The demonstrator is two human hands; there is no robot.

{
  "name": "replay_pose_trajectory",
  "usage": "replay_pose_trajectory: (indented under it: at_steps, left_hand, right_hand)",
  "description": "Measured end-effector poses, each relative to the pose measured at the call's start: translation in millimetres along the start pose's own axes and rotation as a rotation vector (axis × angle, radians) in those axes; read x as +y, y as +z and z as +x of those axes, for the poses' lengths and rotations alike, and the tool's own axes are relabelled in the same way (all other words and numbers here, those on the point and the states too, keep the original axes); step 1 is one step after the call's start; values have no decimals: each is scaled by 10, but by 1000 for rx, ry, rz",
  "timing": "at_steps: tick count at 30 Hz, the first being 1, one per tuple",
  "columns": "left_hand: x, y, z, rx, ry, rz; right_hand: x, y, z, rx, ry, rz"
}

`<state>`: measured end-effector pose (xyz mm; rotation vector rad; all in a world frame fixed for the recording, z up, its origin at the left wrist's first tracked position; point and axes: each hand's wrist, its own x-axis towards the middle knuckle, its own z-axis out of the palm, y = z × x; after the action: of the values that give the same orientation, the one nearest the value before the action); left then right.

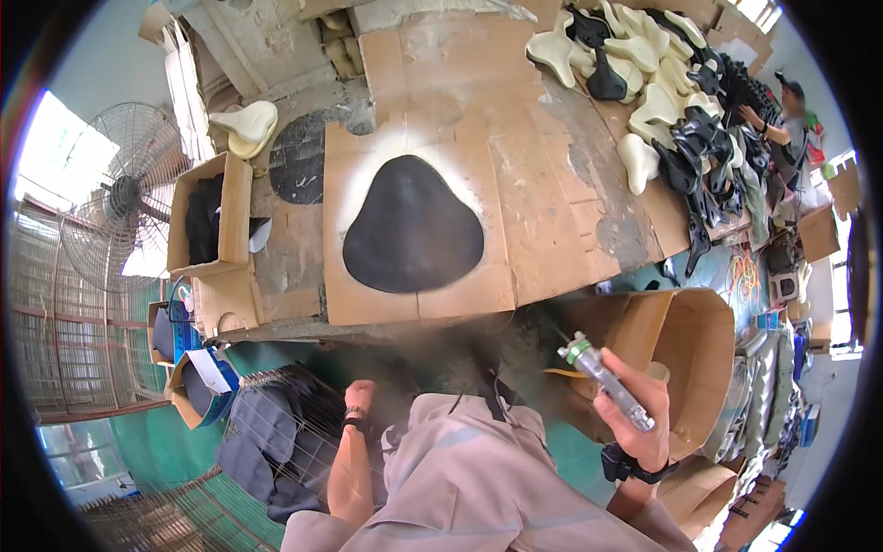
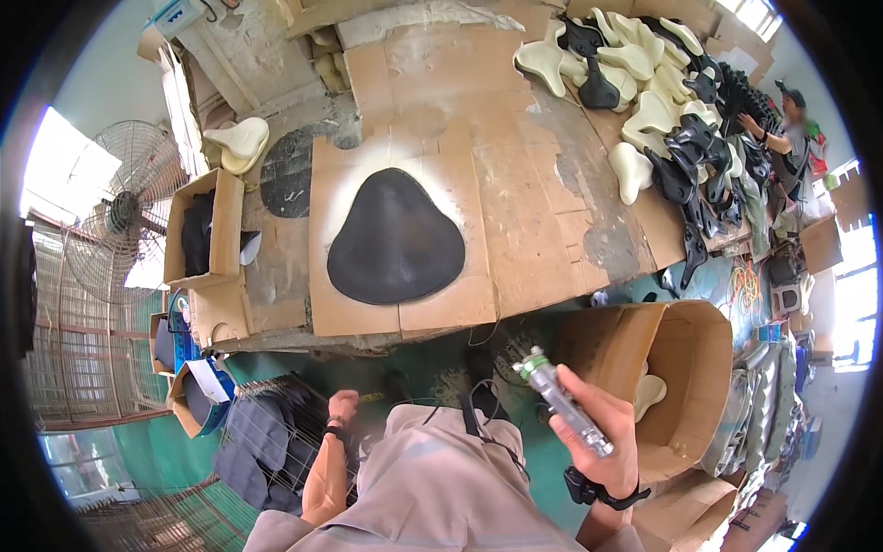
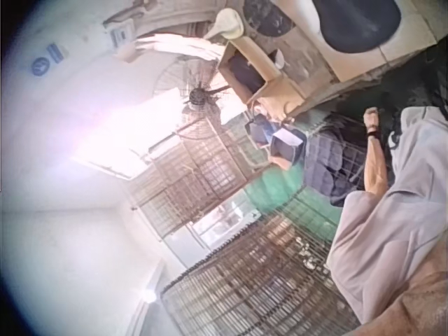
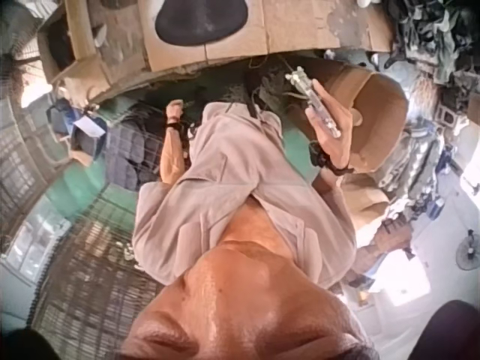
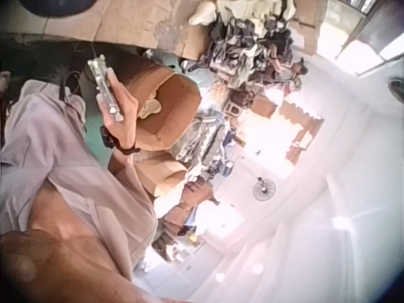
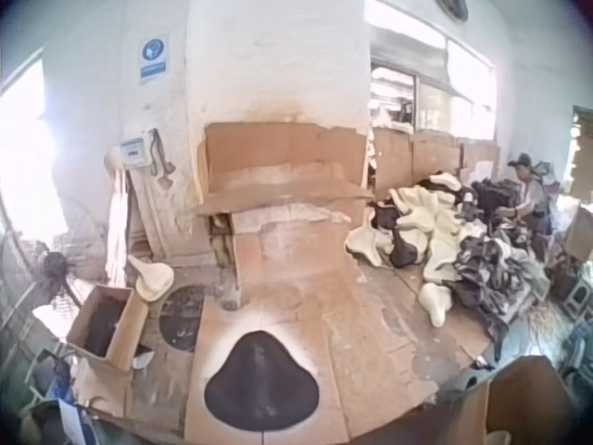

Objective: The person repeatedly picks up black, heart-shaped parts from a cardboard surface and sprays them with a handheld spray gun. After spraying, the person places the parts onto a metal wire rack. The process is repeated multiple times throughout the video.

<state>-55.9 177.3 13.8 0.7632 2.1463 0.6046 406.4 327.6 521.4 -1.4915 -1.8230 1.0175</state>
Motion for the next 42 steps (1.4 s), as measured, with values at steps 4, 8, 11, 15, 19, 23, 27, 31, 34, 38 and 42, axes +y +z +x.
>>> replay_pose_trajectory:
  at_steps: [4, 8, 11, 15, 19, 23, 27, 31, 34, 38, 42]
  left_hand:
    - [851, 0, 238, 153, 275, -152]
    - [1863, -9, 562, 291, 352, -108]
    - [2284, 64, 881, 319, 424, -100]
    - [2765, 198, 1142, 423, 261, 186]
    - [3032, 251, 1078, 427, 221, 461]
    - [3160, 282, 1121, 456, 330, 330]
    - [3211, 386, 1258, 356, -15, -836]
    - [2975, 354, 1713, -346, -59, -1579]
    - [3932, 466, 1485, -368, -40, -1526]
    - [5055, 247, 1550, -222, 188, -1649]
    - [6088, -197, 1456, -335, 324, -1734]
  right_hand:
    - [198, 112, -140, 103, 85, -9]
    - [91, 213, -139, -170, 36, 124]
    - [70, 327, -115, -64, 1, 91]
    - [124, 196, -245, -32, 71, 62]
    - [223, 65, -397, 28, 107, 6]
    - [280, 103, -413, 144, 124, 10]
    - [390, 151, -370, 121, 120, 37]
    - [541, 221, -255, 61, 100, 75]
    - [650, 272, -210, 81, 69, 48]
    - [726, 247, -121, 24, 60, 18]
    - [791, 208, -41, 17, 49, 5]
